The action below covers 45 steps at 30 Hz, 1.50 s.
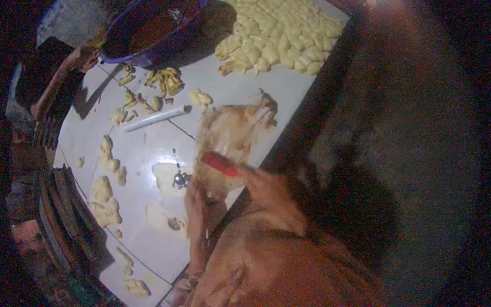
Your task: The person flattens dough pieces with a rolling pin, spreads chocolate filling onto them with a spatula, adds banana slices, rolls the dough into filled pastries by hand, and places them onto a baking tray.
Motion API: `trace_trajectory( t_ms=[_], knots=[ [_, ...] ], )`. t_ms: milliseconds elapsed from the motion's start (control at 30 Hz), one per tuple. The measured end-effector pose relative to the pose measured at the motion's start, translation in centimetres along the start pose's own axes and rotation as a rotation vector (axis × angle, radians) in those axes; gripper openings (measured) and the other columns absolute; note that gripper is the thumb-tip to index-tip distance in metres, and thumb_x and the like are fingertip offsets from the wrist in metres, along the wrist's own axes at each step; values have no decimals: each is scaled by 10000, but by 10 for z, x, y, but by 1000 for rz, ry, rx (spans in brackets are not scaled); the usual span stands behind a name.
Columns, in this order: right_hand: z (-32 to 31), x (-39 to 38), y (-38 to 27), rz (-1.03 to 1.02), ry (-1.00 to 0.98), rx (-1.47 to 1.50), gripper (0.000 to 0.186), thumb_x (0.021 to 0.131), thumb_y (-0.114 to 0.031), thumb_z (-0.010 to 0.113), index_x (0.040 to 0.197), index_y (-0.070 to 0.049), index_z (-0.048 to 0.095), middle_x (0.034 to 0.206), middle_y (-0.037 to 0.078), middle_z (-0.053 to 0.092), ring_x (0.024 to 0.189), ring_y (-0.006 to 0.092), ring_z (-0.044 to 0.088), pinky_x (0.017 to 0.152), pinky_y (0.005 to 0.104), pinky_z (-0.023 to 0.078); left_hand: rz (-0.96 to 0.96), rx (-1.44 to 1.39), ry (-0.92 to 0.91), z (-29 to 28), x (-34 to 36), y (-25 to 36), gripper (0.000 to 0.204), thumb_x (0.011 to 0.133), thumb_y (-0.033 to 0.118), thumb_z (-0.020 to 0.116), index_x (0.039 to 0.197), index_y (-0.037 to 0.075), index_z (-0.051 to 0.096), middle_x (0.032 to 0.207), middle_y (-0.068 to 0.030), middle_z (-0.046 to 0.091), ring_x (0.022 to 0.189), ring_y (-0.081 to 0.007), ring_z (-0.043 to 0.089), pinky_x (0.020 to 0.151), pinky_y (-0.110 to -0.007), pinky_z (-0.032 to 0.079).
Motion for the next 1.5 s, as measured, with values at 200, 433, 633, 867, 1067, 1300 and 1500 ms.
trace_trajectory(
  t_ms=[200, 433, 633, 867, 1067, 1300, 1500],
  knots=[
    [3, 1, 6, 146, -99, -87, 372, 1001, -271, 602, 1364, -194, 637, 754, 172, 648, 586, 332, 648, 500, 429, 509, 55, 18, 2, 13, 0, -3, 347, 1080, 275, 462, 1237, -21, 550, 1013, -71, 651, 821, -129, 613, 665, -278, 523],
    [4, 11, 32, 109, 0, -43, 323, 978, -192, 632, 1292, -138, 684, 916, 174, 728, 722, 331, 712, 628, 380, 574, -48, 87, -57, 24, -1, -5, 357, 1089, 281, 450, 1225, -38, 537, 977, -77, 636, 810, -130, 598, 669, -279, 519],
    [-15, 20, 24, 99, 94, 74, 294, 956, -145, 652, 1241, -103, 706, 998, 179, 737, 811, 300, 734, 682, 360, 578, 23, -92, -26, 34, 19, -19, 322, 1094, 247, 419, 1236, -20, 533, 1011, -80, 624, 864, -140, 626, 685, -281, 552],
    [-6, 7, 32, 281, 20, -310, 308, 990, -243, 626, 1288, -201, 692, 766, 175, 652, 661, 356, 660, 574, 447, 507, 120, 44, 3, 28, 14, -16, 312, 1090, 249, 445, 1249, -6, 529, 1033, -64, 621, 876, -134, 637, 714, -270, 573],
    [-42, 35, 79, 264, 139, -229, 294, 983, -275, 641, 1255, -191, 710, 757, 148, 655, 644, 333, 652, 564, 428, 504, -20, -256, -8, 22, 5, -12, 304, 1093, 235, 438, 1274, 1, 508, 1078, -79, 635, 907, -151, 654, 730, -283, 587],
    [-6, 2, 39, 182, -65, -162, 286, 953, -265, 678, 1228, -205, 729, 775, 156, 668, 662, 352, 658, 580, 426, 516, -59, -220, 76, 25, -4, 11, 279, 1088, 201, 436, 1273, 4, 509, 1056, -76, 632, 873, -144, 641, 701, -282, 581],
    [-49, 44, 73, 421, 22, -168, 313, 990, -268, 611, 1260, -138, 702, 889, 176, 709, 760, 359, 701, 622, 426, 535, 14, -235, 38, 18, -8, -15, 278, 1084, 205, 449, 1234, -12, 538, 989, -28, 592, 842, -105, 560, 721, -255, 488]
  ],
)
Point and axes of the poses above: each hand's wrist, its own x-axis towards the middle knuckle, its own z-axis out of the palm, y = z × x, the point moved 2 cm from there along x, towards the middle knuckle
